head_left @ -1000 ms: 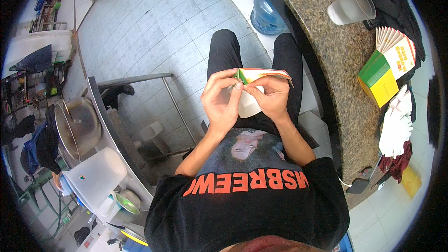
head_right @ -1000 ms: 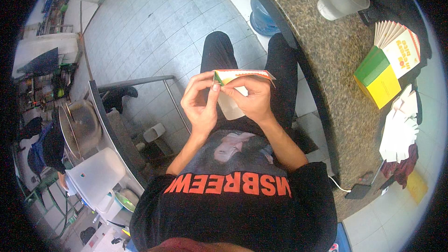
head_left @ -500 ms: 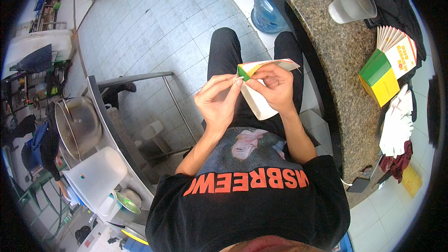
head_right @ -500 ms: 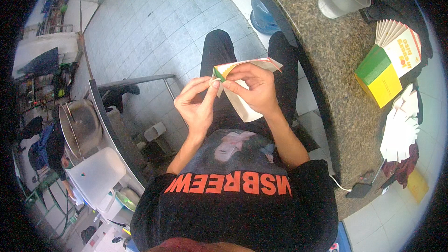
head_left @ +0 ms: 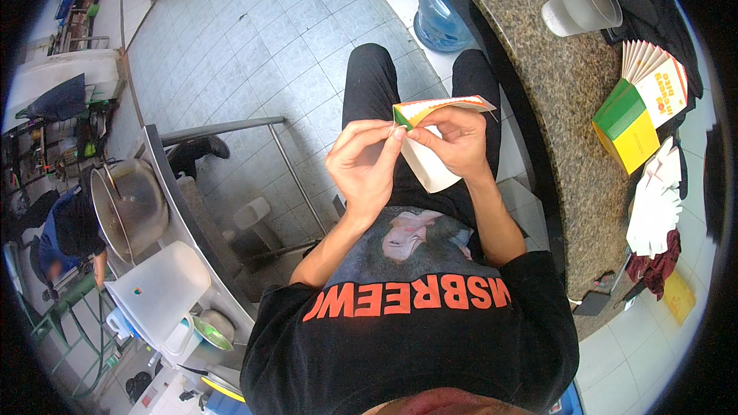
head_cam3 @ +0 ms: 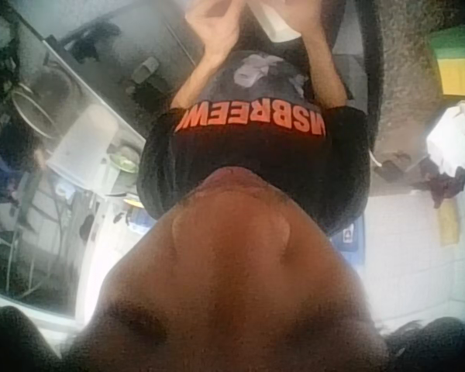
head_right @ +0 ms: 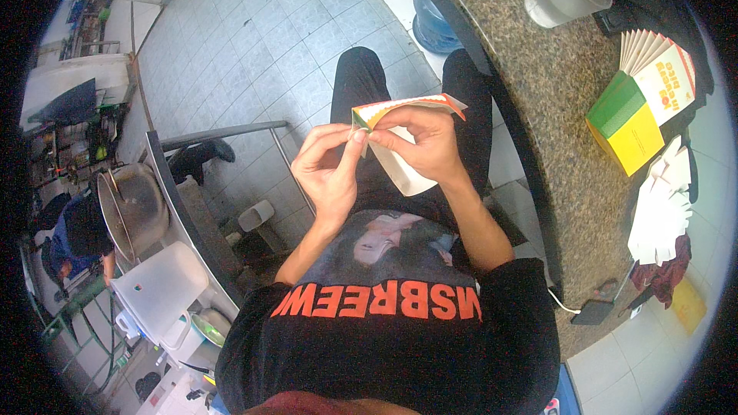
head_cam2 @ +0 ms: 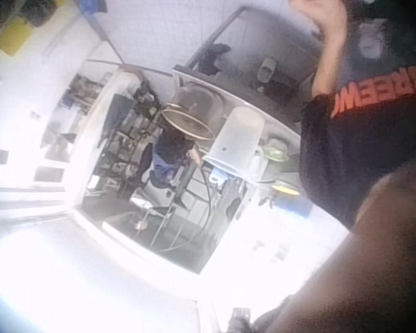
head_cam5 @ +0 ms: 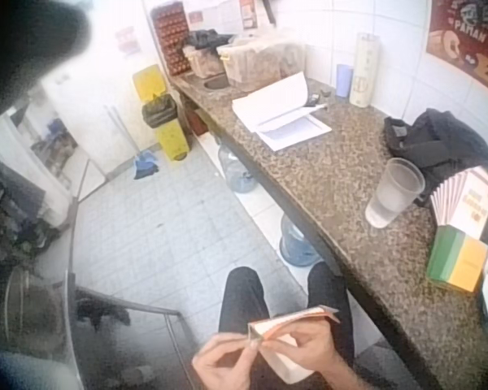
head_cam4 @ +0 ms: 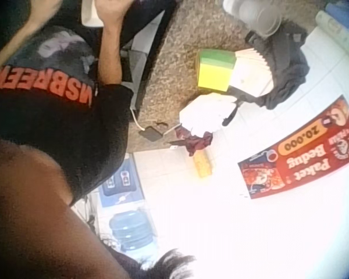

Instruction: The person assembles small paper boxes by folding and tucking flaps into slots. They repeatedly pick up flat paper pieces, fold them into box shapes, and place the finished boxes into a stack on the counter.

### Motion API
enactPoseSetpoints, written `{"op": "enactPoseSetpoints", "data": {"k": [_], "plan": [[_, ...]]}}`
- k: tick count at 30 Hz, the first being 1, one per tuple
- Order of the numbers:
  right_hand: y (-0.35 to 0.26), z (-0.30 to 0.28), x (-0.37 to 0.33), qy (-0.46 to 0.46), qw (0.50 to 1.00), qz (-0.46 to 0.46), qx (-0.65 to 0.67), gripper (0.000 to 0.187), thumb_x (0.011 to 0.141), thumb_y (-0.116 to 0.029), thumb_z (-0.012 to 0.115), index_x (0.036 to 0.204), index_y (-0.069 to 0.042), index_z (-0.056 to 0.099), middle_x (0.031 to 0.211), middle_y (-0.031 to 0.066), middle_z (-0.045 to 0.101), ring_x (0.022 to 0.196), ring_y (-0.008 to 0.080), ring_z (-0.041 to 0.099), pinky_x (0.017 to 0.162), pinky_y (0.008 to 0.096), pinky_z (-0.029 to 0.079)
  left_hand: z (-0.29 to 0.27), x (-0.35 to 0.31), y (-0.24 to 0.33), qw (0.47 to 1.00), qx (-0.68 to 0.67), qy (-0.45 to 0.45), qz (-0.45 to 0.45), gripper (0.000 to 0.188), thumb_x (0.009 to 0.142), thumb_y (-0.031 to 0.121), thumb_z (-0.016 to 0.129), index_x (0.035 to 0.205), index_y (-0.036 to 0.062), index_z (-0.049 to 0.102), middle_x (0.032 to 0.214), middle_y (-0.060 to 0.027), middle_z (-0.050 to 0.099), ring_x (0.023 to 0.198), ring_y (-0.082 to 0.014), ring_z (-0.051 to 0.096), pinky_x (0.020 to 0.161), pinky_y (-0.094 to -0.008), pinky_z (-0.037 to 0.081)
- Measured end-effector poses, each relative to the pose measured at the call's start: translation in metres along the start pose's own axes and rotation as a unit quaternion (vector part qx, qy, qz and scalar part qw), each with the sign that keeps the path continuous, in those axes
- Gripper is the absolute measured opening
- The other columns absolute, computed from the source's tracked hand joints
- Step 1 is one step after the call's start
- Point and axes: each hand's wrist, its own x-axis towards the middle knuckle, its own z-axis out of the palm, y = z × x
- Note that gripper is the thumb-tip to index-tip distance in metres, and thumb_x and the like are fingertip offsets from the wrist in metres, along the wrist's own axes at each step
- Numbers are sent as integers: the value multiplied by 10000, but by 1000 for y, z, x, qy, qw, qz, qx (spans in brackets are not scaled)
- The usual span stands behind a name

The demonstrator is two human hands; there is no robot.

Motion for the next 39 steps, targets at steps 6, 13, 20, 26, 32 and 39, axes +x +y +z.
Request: {"op": "enactPoseSetpoints", "data": {"k": [6,13,20,26,32,39], "plan": [[-1,-2,-1,-1,1000,17,13,193,846,102,776,1028,75,716,1064,142,743,1003,189,715,899,324,583,5,-3,-3,1000,1,17,8,89,830,-15,824,906,-19,779,892,-123,742,831,-187,708,766,-299,545],[0,-14,1,-33,999,9,-5,192,842,78,791,1022,70,724,1057,143,754,993,187,719,896,326,581,1,-3,3,998,19,-46,28,72,839,-67,795,895,-30,770,907,-112,721,864,-189,681,775,-302,529],[0,-29,-2,-78,996,34,-30,209,871,36,781,1075,39,738,1055,118,763,986,178,720,888,326,571,-4,3,1,994,16,-101,39,136,782,-31,847,902,2,794,845,-85,715,857,-214,691,777,-328,541],[-5,-26,1,-40,995,73,63,314,876,26,781,1179,25,698,1146,109,734,1050,178,699,928,325,551,2,4,5,989,56,-93,98,176,741,4,865,904,2,799,870,-94,732,847,-220,698,736,-317,554],[-11,-32,-5,1,996,45,-75,295,820,9,828,1097,20,727,1110,100,749,1053,198,706,940,363,549,14,-1,3,978,78,-77,179,228,710,-12,860,924,14,783,916,-95,736,878,-251,705,772,-343,570],[-11,-33,-8,30,993,5,-117,248,864,33,773,1104,10,714,1121,98,743,1055,184,699,940,344,542,31,2,8,959,80,-4,272,253,667,-7,902,874,-15,756,896,-111,718,821,-297,703,739,-379,593]]}}
